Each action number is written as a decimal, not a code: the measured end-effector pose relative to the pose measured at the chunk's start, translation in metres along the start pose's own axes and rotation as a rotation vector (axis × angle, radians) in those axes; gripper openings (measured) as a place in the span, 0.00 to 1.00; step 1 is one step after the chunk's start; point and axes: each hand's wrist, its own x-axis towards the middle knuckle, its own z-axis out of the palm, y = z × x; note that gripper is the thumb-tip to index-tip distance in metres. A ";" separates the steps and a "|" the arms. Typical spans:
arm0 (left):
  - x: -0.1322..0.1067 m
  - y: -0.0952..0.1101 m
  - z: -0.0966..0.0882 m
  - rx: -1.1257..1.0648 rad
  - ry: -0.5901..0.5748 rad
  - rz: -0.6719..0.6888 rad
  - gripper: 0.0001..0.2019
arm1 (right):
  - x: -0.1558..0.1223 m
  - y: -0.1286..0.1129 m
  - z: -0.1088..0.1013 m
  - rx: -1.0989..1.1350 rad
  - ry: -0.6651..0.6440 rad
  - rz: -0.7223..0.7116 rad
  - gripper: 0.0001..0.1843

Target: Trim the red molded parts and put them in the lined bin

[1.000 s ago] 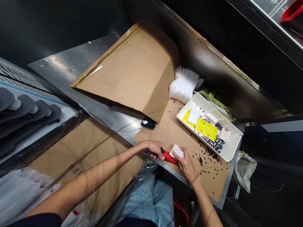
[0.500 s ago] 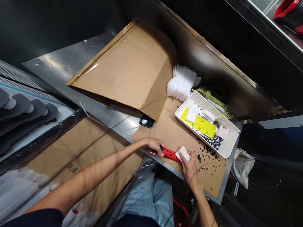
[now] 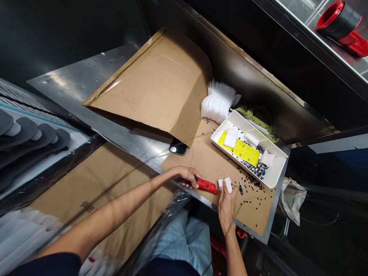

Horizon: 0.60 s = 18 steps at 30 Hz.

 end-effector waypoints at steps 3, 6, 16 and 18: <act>-0.002 0.001 0.001 -0.018 0.020 -0.008 0.15 | -0.005 -0.008 0.004 -0.010 -0.012 0.018 0.28; -0.004 0.002 0.004 -0.045 0.050 -0.011 0.12 | -0.005 -0.014 0.011 -0.050 -0.025 0.073 0.29; -0.007 0.004 0.007 -0.093 0.084 -0.028 0.06 | -0.013 -0.022 0.015 -0.070 -0.022 0.109 0.29; -0.008 0.005 0.007 -0.090 0.087 -0.034 0.06 | -0.014 -0.023 0.015 -0.065 -0.020 0.103 0.28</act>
